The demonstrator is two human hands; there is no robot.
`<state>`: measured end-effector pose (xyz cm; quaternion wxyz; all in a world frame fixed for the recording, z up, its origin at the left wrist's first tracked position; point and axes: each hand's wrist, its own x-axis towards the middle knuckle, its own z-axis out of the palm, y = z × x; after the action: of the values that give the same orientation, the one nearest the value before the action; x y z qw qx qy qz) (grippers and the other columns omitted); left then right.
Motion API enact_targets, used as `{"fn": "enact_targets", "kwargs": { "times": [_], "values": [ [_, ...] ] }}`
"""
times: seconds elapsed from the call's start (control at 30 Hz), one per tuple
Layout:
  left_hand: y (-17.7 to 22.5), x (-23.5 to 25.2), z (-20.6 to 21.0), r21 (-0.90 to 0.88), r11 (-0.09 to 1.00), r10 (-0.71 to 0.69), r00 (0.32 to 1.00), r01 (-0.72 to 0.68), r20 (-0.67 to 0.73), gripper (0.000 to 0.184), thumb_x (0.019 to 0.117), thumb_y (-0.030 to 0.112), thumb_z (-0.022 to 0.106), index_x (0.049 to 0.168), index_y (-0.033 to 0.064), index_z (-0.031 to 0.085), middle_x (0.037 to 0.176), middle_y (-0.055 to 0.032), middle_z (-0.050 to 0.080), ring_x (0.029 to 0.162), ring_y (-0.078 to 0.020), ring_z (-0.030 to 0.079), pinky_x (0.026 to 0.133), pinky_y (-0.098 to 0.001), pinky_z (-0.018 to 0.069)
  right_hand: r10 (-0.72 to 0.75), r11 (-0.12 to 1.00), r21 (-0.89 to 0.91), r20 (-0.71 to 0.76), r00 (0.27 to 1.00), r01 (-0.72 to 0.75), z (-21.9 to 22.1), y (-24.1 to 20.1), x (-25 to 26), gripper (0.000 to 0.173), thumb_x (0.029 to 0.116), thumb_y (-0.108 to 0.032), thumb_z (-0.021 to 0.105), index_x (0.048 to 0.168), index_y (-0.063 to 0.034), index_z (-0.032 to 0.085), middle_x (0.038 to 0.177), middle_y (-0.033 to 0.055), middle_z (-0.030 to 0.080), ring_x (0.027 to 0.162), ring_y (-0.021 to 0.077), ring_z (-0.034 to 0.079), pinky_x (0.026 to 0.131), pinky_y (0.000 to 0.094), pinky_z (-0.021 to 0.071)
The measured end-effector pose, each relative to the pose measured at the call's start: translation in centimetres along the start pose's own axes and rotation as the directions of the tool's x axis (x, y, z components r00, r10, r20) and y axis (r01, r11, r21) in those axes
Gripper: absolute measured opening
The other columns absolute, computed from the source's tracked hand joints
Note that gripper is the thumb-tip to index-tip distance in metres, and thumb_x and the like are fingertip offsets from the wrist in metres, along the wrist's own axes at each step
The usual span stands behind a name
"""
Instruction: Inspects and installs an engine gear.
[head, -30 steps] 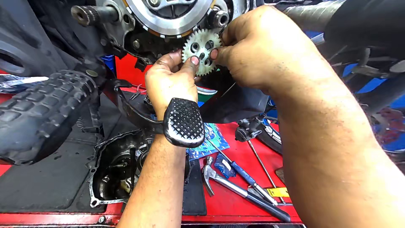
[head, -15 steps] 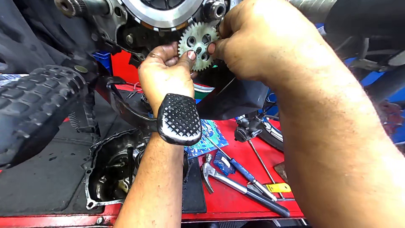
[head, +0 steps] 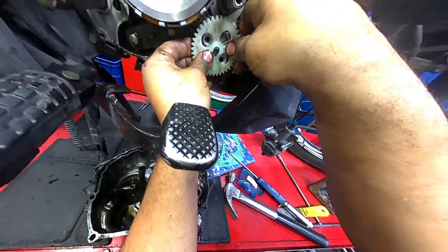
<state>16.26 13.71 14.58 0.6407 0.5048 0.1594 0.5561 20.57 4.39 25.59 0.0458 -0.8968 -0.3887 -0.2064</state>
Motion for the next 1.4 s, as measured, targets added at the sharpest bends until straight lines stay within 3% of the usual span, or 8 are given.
{"fn": "enact_targets", "kwargs": {
  "times": [0.07, 0.2, 0.37, 0.5, 0.73, 0.9, 1.03, 1.4],
  "values": [
    [-0.2, 0.0, 0.2, 0.009, 1.000, 0.024, 1.000, -0.024, -0.019, 0.022, 0.0850, 0.004, 0.082, 0.103, 0.0075, 0.071, 0.083, -0.0043, 0.074, 0.068, -0.0157, 0.075, 0.055, -0.0352, 0.0672, 0.001, 1.000, -0.021, -0.002, 1.000, -0.001, -0.2, -0.2, 0.0, 0.021, 0.1000, -0.034, 0.059, 0.104, -0.0179, 0.072, 0.094, 0.0037, 0.072, 0.087, 0.0205, 0.070, 0.074, 0.0539, 0.0526],
    [-0.2, -0.2, 0.3, 0.000, 1.000, 0.013, 1.000, -0.013, -0.027, 0.023, 0.0860, 0.005, 0.081, 0.106, 0.0073, 0.070, 0.084, -0.0047, 0.074, 0.068, -0.0159, 0.075, 0.054, -0.0357, 0.0671, 0.013, 0.998, 0.064, 0.007, 1.000, -0.013, -0.6, -0.1, -0.3, 0.026, 0.1065, -0.033, 0.051, 0.096, -0.0175, 0.070, 0.077, 0.0009, 0.068, 0.055, 0.0122, 0.061, 0.049, 0.0375, 0.0500],
    [-0.4, -0.2, 0.4, 0.020, 1.000, 0.025, 0.999, -0.024, -0.045, 0.023, 0.0852, 0.007, 0.083, 0.105, 0.0085, 0.071, 0.082, -0.0028, 0.074, 0.064, -0.0140, 0.074, 0.050, -0.0328, 0.0647, 0.022, 0.999, 0.040, -0.012, 1.000, -0.022, -0.7, -0.3, 0.0, 0.023, 0.1038, -0.032, 0.054, 0.098, -0.0189, 0.072, 0.083, 0.0007, 0.072, 0.060, 0.0127, 0.065, 0.054, 0.0397, 0.0541],
    [-0.4, 0.2, 0.5, 0.029, 0.999, 0.032, 0.998, -0.030, -0.058, 0.023, 0.0833, 0.003, 0.083, 0.103, 0.0071, 0.071, 0.080, -0.0038, 0.073, 0.060, -0.0142, 0.073, 0.046, -0.0317, 0.0631, 0.039, 0.999, -0.010, 0.041, 0.998, -0.038, -1.0, 0.5, 2.2, 0.022, 0.1012, -0.040, 0.059, 0.092, -0.0293, 0.076, 0.074, -0.0064, 0.074, 0.048, 0.0049, 0.063, 0.042, 0.0355, 0.0563],
    [-0.6, -0.6, 0.5, 0.408, 0.905, 0.186, 0.976, -0.125, -0.114, 0.033, 0.0870, 0.027, 0.082, 0.117, 0.0164, 0.071, 0.095, 0.0036, 0.072, 0.076, -0.0067, 0.068, 0.073, -0.0307, 0.0571, 0.038, 0.998, 0.045, -0.014, 0.999, -0.037, -0.4, -0.1, 0.7, 0.022, 0.0976, -0.033, 0.059, 0.087, -0.0170, 0.070, 0.083, 0.0050, 0.072, 0.078, 0.0252, 0.071, 0.063, 0.0559, 0.0534],
    [-1.1, -1.9, 1.0, 0.569, 0.735, 0.492, 0.867, -0.368, -0.074, 0.033, 0.0886, 0.025, 0.074, 0.119, 0.0127, 0.072, 0.110, -0.0032, 0.069, 0.084, -0.0088, 0.066, 0.073, -0.0268, 0.0553, 0.025, 0.999, 0.024, -0.018, 1.000, -0.025, -0.6, -0.1, 0.0, 0.023, 0.0952, -0.031, 0.060, 0.077, -0.0174, 0.066, 0.076, 0.0050, 0.067, 0.074, 0.0243, 0.068, 0.058, 0.0529, 0.0496],
    [-1.3, -2.1, 1.6, 0.693, 0.597, 0.594, 0.804, -0.404, -0.042, 0.055, 0.0778, 0.048, 0.078, 0.119, 0.0118, 0.073, 0.111, -0.0070, 0.071, 0.105, -0.0225, 0.067, 0.086, -0.0400, 0.0546, 0.015, 1.000, 0.008, -0.019, 1.000, -0.015, -0.9, -0.2, -0.3, 0.026, 0.0966, -0.030, 0.060, 0.074, -0.0162, 0.062, 0.072, 0.0065, 0.062, 0.069, 0.0253, 0.064, 0.054, 0.0513, 0.0469],
    [-2.3, -1.3, 0.9, 0.775, 0.484, 0.589, 0.806, -0.407, 0.055, 0.064, 0.0834, 0.059, 0.072, 0.131, 0.0154, 0.071, 0.124, -0.0021, 0.074, 0.120, -0.0244, 0.064, 0.095, -0.0490, 0.0463, 0.019, 0.999, -0.041, -0.003, 1.000, -0.020, -1.0, -0.5, 0.3, 0.025, 0.0966, -0.030, 0.060, 0.077, -0.0153, 0.065, 0.078, 0.0080, 0.064, 0.077, 0.0276, 0.065, 0.059, 0.0532, 0.0476]
  ]
}}
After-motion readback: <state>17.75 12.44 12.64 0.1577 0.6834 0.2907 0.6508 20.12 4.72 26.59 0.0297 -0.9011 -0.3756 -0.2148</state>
